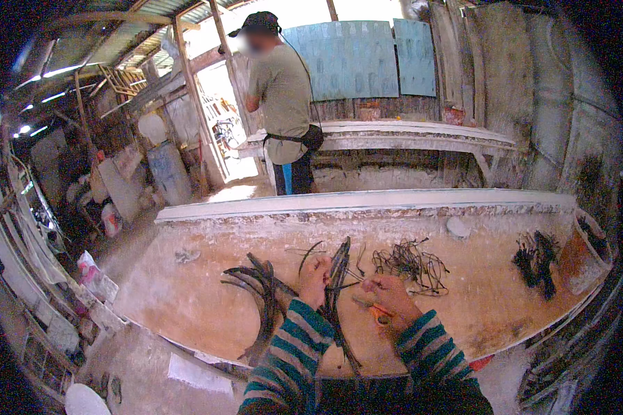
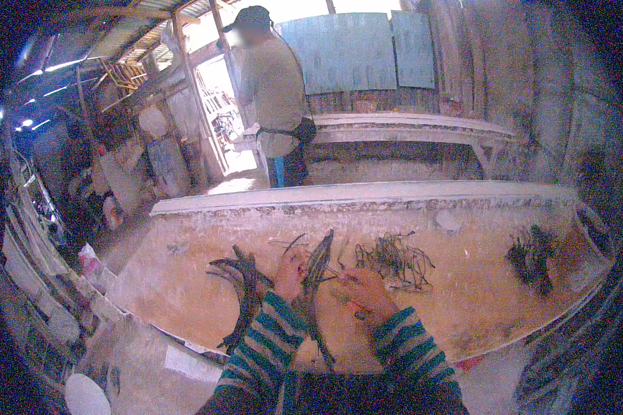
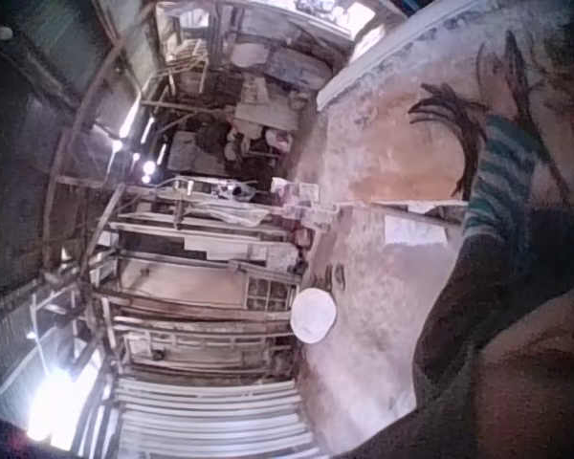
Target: The person uses orange-handled scissors to trim and separate black cable pieces on a workbench. A coworker works at a separate bench in the background. The person repeatedly cuts and organizes the cables throughout the clip.
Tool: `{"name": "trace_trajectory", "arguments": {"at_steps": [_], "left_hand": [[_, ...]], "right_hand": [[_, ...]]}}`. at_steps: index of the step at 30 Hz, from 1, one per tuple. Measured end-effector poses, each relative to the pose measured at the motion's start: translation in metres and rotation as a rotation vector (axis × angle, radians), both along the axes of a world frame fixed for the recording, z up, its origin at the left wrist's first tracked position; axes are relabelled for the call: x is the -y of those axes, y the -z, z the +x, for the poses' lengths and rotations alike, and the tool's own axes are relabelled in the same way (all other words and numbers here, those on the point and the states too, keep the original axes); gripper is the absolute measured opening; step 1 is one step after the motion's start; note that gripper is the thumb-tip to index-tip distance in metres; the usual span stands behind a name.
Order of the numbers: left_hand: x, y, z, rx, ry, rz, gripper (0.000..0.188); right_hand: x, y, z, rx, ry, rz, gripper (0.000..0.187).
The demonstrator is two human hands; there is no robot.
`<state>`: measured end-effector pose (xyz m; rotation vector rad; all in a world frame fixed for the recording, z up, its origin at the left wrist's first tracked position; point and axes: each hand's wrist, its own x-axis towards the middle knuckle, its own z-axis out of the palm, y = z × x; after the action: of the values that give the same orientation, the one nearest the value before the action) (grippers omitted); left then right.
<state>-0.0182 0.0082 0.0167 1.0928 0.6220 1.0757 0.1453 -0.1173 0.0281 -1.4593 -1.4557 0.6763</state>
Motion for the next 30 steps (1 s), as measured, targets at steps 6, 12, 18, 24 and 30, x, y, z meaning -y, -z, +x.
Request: {"name": "trace_trajectory", "arguments": {"at_steps": [6, 12, 18, 24, 30], "left_hand": [[-0.003, 0.009, 0.004, 0.055, -0.035, -0.048, 0.011], [-0.008, 0.014, 0.003, -0.009, -0.093, -0.027, 0.013], [-0.008, 0.012, 0.002, 0.012, -0.125, -0.068, 0.007], [-0.018, 0.025, 0.001, -0.016, -0.117, -0.05, 0.004], [-0.022, 0.009, -0.009, -0.349, -0.243, 0.421, 0.012]], "right_hand": [[0.002, 0.007, -0.009, -0.022, -0.048, 0.114, 0.02], [-0.003, 0.009, -0.012, 0.103, -0.081, 0.143, 0.025], [0.003, -0.003, -0.021, 0.122, -0.118, 0.179, 0.027], [0.004, -0.003, -0.031, 0.242, -0.049, 0.079, 0.02], [0.004, -0.008, -0.016, 0.331, 0.01, 0.193, 0.014]]}}
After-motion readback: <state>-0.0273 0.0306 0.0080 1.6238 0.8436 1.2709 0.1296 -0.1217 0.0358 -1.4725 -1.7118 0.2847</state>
